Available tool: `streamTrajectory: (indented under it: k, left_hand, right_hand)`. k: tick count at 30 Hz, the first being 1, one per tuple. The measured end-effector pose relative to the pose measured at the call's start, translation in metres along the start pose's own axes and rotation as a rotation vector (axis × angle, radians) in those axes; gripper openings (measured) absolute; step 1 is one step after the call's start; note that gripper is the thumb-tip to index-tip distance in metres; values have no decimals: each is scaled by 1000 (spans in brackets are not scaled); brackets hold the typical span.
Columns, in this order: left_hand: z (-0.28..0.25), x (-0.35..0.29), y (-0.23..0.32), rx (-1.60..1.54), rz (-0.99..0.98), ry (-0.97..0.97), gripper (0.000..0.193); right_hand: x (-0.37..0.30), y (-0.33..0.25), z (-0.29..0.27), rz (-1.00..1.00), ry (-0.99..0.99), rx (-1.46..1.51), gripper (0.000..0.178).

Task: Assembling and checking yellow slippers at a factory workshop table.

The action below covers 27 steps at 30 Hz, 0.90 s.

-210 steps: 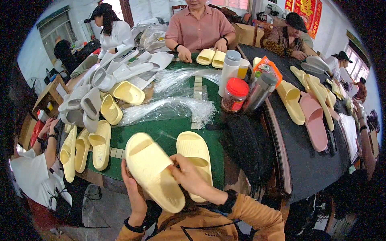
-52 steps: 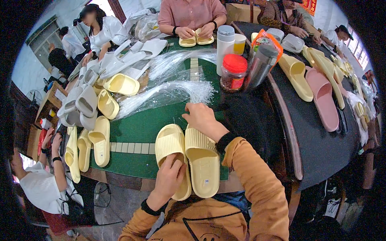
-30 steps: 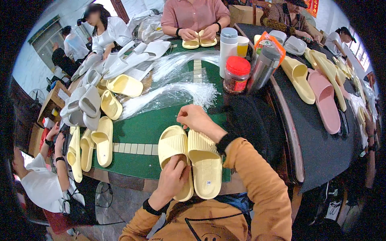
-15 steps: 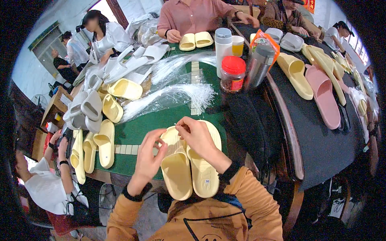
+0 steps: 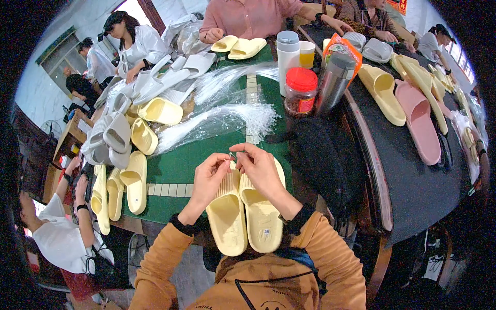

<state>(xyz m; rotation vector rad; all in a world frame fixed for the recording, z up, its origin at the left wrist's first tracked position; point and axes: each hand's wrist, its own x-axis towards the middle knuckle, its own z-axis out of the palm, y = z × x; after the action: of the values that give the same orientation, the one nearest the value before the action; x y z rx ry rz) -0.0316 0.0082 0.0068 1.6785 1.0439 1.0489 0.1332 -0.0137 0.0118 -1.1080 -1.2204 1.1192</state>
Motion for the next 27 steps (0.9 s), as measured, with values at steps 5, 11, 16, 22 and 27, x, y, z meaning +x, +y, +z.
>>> streamTrajectory:
  k: [5,11,16,22,27]
  left_hand:
    - [1,0,1,39,72,24,11]
    - [1,-1,2,117,67,6,9]
    - [1,-3,2,83,102,64,10]
    - [2,-5,2,134,143,54,10]
    - [1,-4,2,105,131,39,10]
  right_hand:
    - [1,9,3,-313,75,-332,19]
    - [-2,-3,5,-160,149,-257,15]
    - [-2,-7,2,-31,125,-250,14]
    - [-5,-6,3,-96,123,-186,13]
    - [-5,-4,3,-42,77,-148,11]
